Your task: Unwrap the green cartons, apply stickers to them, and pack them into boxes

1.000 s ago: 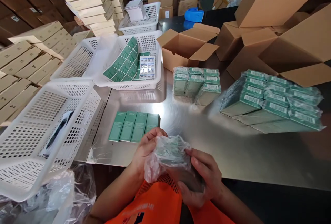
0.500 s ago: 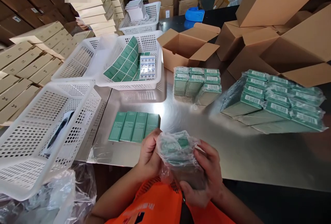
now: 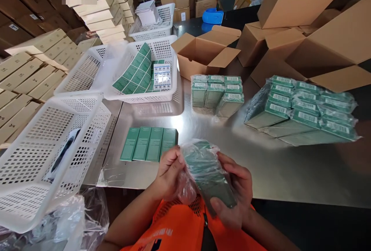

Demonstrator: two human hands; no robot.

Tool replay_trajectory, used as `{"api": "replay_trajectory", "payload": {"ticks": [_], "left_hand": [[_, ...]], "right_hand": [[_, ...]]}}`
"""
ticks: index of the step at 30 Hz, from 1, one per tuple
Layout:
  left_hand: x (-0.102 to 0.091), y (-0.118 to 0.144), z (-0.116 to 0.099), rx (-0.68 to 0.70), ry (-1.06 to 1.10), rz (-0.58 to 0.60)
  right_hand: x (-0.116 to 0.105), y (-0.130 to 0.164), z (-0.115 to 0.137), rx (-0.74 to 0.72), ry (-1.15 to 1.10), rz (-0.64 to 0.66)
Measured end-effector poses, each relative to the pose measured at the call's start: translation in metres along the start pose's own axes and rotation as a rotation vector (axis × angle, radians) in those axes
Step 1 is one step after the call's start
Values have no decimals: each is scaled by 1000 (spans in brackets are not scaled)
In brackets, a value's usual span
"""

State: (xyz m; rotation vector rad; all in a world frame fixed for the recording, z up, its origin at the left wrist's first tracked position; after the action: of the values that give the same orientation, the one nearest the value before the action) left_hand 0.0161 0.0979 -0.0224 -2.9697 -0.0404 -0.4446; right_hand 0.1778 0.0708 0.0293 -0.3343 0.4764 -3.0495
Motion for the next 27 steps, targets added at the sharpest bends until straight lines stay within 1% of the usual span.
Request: {"api": "replay_trajectory", "payload": {"ticks": [2,3,4,5,6,7,9,11,12,14,16,18,19,20,21,22,23,25,26,27], "left_hand": [[26,13,17,-162,51,121],[36,19,23,-214,58,182],[42,24,26,-232,48,229],[44,27,26,-221,18,259],[42,27,24,-188,-21,268],[38,25,20,-148,-58,260],[22,15,8,-76,-51,173],[9,6,-1,-73,86,66],[9,3,-2,-94,172,40],[16,3,1,-171,288,36],[23,9,13,-274,294,21],[22,16,26,-354,271,-37],[21,19,30,-368,262,-62],[19,20,30,-363,254,-71],[18,20,29,-356,240,-53],[18,19,28,-352,212,-15],[19,19,26,-354,176,44],[24,19,25,-379,119,176],[26,20,25,-386,106,220],[28,21,25,-388,107,247]], "right_hand": [[-4,1,-2,54,-18,-52],[-5,1,-3,86,-26,-71],[-7,1,-3,105,-32,-75],[-7,0,-2,113,-29,-71],[-7,-2,0,103,-13,-57],[-7,-3,4,75,12,-42],[-9,-6,8,14,76,-54],[-12,-8,5,2,136,-108],[-12,-8,2,-2,162,-133],[-8,-6,-3,-25,232,-170],[0,-1,-6,-81,310,-173],[5,2,-9,-112,370,-158],[4,2,-12,-101,379,-149],[1,1,-14,-72,384,-150],[-4,-2,-17,-20,386,-150],[-8,-6,-22,68,382,-127],[-9,-12,-30,191,370,-70],[-5,-19,-48,465,312,82],[-3,-21,-53,574,265,137],[-3,-25,-55,645,220,150]]}}
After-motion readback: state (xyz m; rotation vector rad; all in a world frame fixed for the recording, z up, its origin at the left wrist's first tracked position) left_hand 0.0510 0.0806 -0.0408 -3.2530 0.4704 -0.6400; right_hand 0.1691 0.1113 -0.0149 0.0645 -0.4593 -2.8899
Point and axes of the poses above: each hand's wrist, its own y-axis away from the middle knuckle, its own x-axis out of the palm, z = x × y, the point moved 10 cm from there along -y, towards the middle knuckle, and after that the axes turned 14 degrees about x, right-handed, at the moved point
